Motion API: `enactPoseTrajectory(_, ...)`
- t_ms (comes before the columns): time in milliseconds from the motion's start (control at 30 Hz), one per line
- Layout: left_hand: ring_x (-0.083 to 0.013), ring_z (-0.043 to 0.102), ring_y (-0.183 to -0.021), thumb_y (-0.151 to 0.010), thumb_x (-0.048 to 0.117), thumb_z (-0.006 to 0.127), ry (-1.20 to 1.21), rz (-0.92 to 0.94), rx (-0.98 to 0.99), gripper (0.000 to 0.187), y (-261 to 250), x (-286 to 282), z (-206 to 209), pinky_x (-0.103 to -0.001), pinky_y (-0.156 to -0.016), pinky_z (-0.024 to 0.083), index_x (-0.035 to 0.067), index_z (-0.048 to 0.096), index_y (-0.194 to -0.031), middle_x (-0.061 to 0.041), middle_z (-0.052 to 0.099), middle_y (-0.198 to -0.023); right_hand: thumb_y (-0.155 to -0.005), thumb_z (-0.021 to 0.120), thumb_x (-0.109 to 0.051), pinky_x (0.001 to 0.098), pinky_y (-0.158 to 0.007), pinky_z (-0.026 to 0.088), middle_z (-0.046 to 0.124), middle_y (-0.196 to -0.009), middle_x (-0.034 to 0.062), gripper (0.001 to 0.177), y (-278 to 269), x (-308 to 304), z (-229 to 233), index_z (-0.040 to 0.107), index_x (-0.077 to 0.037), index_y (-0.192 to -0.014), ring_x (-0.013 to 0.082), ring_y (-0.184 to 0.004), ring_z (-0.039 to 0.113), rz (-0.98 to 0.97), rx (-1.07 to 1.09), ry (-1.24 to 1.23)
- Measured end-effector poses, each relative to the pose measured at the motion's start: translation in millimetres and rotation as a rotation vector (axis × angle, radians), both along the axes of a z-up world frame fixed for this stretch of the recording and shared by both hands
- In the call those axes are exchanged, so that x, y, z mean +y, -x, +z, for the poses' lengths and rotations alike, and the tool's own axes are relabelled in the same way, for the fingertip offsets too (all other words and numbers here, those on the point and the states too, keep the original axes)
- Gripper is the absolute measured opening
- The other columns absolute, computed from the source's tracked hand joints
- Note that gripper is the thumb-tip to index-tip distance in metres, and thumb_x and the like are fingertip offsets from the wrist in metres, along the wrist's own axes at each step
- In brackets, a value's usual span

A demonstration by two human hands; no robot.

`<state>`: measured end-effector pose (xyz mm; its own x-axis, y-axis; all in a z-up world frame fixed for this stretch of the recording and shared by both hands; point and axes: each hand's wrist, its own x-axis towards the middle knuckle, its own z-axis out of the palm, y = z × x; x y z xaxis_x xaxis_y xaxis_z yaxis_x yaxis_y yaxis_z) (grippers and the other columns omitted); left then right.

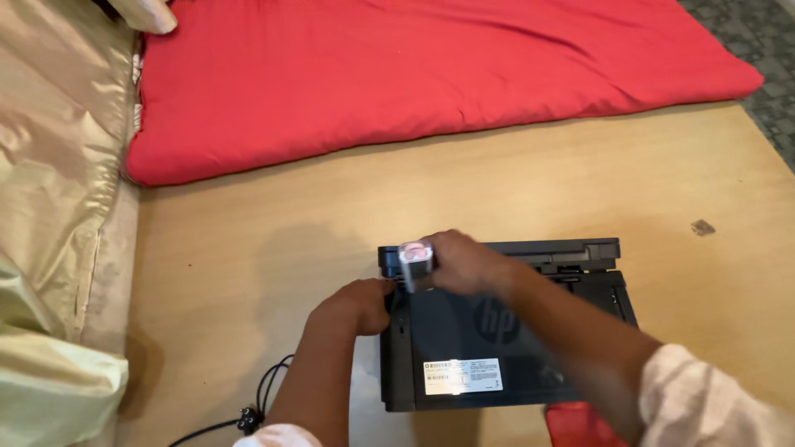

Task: The person cleans the underside of a closed HP printer placed on a wooden table. They first rub the surface with a small white cleaning block, then wipe the same area with a red cloth. The printer remains closed throughout the clip.

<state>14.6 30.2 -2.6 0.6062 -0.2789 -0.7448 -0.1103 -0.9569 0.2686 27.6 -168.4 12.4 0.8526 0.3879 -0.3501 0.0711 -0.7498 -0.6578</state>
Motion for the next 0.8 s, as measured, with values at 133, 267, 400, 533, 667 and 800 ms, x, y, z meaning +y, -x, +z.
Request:
enactPoseTrajectory(133, -0.031, 0.056, -0.135, -0.09, 0.006, 0.053, -0.037, -0.132, 0.017, 0.063, -9, 0, 4, -0.045, -0.112, 0.049, 0.026, 0.051, -0.15, -0.007, 0.058, -0.147, -0.074, 0.084, -0.025, 0.0359, -0.089, 0.057, 0.081, -0.102, 0.0082, 0.039, 8, 3, -5, 0.075, -0.009, -0.109, 0.023, -0.096, 0.077, -0.028, -0.054, -0.309)
enactPoseTrajectory(267, -0.031, 0.054, -0.137, -0.09, 0.005, 0.053, -0.039, -0.153, 0.016, 0.066, -8, 0, 0, -0.044, -0.113, 0.048, 0.026, 0.047, -0.152, -0.006, 0.055, -0.15, -0.075, 0.085, -0.027, 0.0361, -0.087, 0.058, 0.08, -0.096, 0.0108, 0.035, -2, -19, 8, 0.077, -0.01, -0.105, 0.0237, -0.09, 0.077, 0.023, 0.072, 0.115)
enactPoseTrajectory(400, -0.0306, 0.052, -0.139, -0.09, 0.004, 0.052, -0.056, -0.159, 0.017, 0.065, -10, -1, -1, -0.044, -0.114, 0.046, 0.026, 0.049, -0.152, -0.007, 0.054, -0.152, -0.075, 0.083, -0.026, 0.0381, -0.085, 0.058, 0.08, -0.093, 0.0126, 0.034, -6, -6, 12, 0.075, -0.008, -0.104, 0.0255, -0.088, 0.077, 0.032, 0.023, 0.041)
enactPoseTrajectory(533, -0.0288, 0.053, -0.139, -0.089, 0.003, 0.052, -0.071, -0.149, 0.052, 0.066, -13, -3, -3, -0.043, -0.114, 0.047, 0.028, 0.051, -0.151, -0.003, 0.052, -0.153, -0.079, 0.08, -0.027, 0.0381, -0.084, 0.059, 0.079, -0.096, 0.0122, 0.033, 6, 11, 4, 0.074, -0.009, -0.106, 0.0263, -0.088, 0.076, -0.039, -0.073, -0.151)
enactPoseTrajectory(667, -0.0298, 0.051, -0.14, -0.089, 0.001, 0.052, -0.046, -0.179, 0.017, 0.067, -11, -3, -4, -0.044, -0.114, 0.047, 0.025, 0.048, -0.152, -0.003, 0.05, -0.154, -0.078, 0.083, -0.027, 0.0386, -0.085, 0.058, 0.078, -0.098, 0.013, 0.033, 7, -13, 9, 0.074, -0.009, -0.105, 0.0275, -0.092, 0.075, 0.082, -0.059, -0.02)
enactPoseTrajectory(800, -0.0312, 0.053, -0.139, -0.091, 0.005, 0.052, -0.092, -0.162, 0.023, 0.062, -11, -3, -3, -0.045, -0.114, 0.047, 0.024, 0.052, -0.15, -0.007, 0.055, -0.151, -0.078, 0.083, -0.024, 0.0402, -0.086, 0.058, 0.076, -0.098, 0.0145, 0.031, 5, -18, 6, 0.075, -0.009, -0.104, 0.0305, -0.094, 0.074, 0.122, -0.15, -0.011)
